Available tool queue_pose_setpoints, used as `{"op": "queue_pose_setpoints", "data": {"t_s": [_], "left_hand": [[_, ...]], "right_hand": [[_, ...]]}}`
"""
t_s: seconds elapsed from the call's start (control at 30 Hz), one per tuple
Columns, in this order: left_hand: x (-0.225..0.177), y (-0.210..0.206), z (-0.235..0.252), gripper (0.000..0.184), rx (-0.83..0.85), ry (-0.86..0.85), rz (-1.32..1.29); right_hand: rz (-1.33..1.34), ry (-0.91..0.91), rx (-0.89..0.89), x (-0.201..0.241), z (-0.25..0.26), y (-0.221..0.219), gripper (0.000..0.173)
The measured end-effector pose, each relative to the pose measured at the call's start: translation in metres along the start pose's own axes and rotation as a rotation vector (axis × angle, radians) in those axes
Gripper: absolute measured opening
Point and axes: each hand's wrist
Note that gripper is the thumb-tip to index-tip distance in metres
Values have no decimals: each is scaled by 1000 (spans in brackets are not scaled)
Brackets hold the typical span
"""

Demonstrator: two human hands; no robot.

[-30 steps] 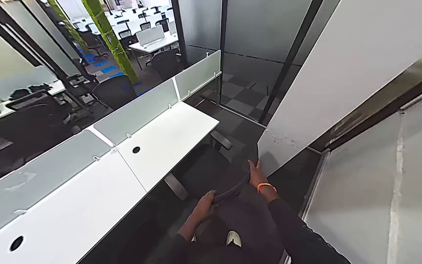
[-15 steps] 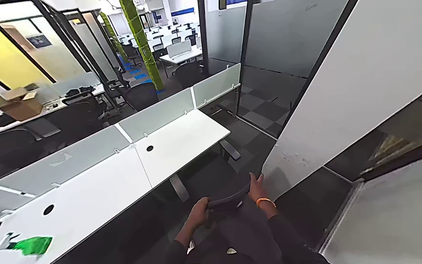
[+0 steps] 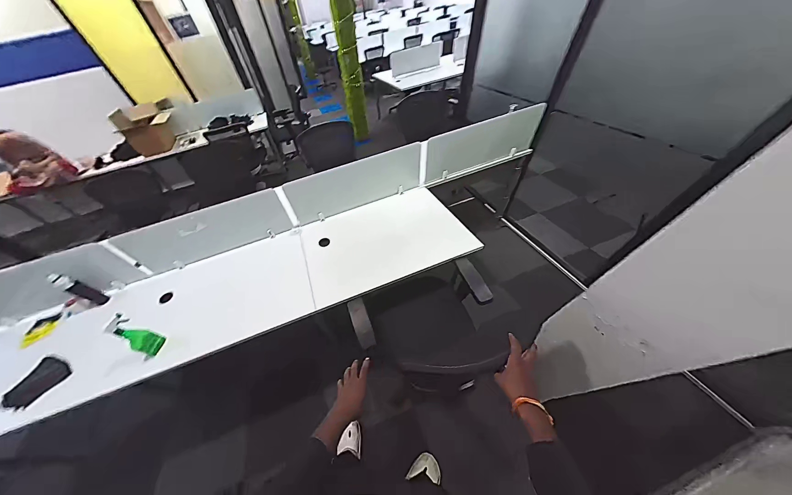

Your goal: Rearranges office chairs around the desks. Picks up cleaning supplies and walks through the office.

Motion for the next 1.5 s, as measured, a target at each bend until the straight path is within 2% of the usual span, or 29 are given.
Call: {"op": "queue_pose_setpoints", "data": {"t_s": [0.2, 0.3, 0.4, 0.43, 0.5, 0.6, 0.67, 0.73, 0.77, 0.83, 0.9, 0.97, 1.0, 1.03, 1.07, 1.17, 1.27, 1.37, 1.5], "left_hand": [[146, -38, -103, 81, 108, 435, -110], [207, -67, -173, 76, 94, 656, -190], [244, -81, -246, 76, 47, 834, -232], [251, -80, -267, 77, 31, 879, -246], [263, -76, -301, 75, -22, 912, -250], [276, -59, -331, 62, -253, 785, -211], [280, -36, -342, 51, -509, 638, -162], [293, -14, -354, 41, -857, 498, -58], [303, 0, -364, 39, -973, 477, -19], [330, 23, -390, 44, -1089, 539, 47], [361, 32, -423, 66, -1036, 741, 50], [388, 31, -455, 100, -826, 1005, -44], [400, 25, -468, 111, -710, 1104, -111], [410, 16, -479, 115, -612, 1155, -214], [415, 6, -487, 112, -536, 1168, -333], [421, -13, -490, 82, -382, 1162, -529], [412, -11, -490, 70, -342, 1176, -528], [404, -13, -496, 71, -354, 1175, -542], [394, -19, -502, 77, -359, 1150, -583]], "right_hand": [[-35, 68, -46, 0, -3, 0, 118], [84, 92, -82, -6, -10, -7, 126], [143, 0, -122, 3, -39, -20, 127], [119, -44, -114, 7, -51, -27, 122], [62, -85, 16, 9, -79, -49, 107], [-110, 89, 429, 16, -131, -105, 72], [-212, 247, 680, 41, -175, -141, 65], [-198, 422, 824, 83, -228, -164, 64], [-187, 496, 892, 104, -255, -174, 64], [-190, 641, 985, 141, -300, -195, 63], [-179, 808, 1034, 180, -343, -208, 58], [-134, 982, 1101, 219, -391, -213, 51], [-126, 1083, 1149, 241, -416, -212, 49], [-126, 1198, 1194, 263, -442, -209, 47], [-117, 1322, 1232, 287, -469, -206, 45], [-39, 1677, 1297, 353, -549, -197, 39], [24, 1971, 1330, 404, -629, -188, 40], [71, 2144, 1375, 444, -701, -186, 39], [43, 2193, 1441, 472, -773, -198, 39]]}}
Point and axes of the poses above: each hand's wrist, its own z-axis towards the middle knuckle, its own y-axis out of the back of the hand, x = y × z, and after that the axes turned 9 degrees about -x, right-handed
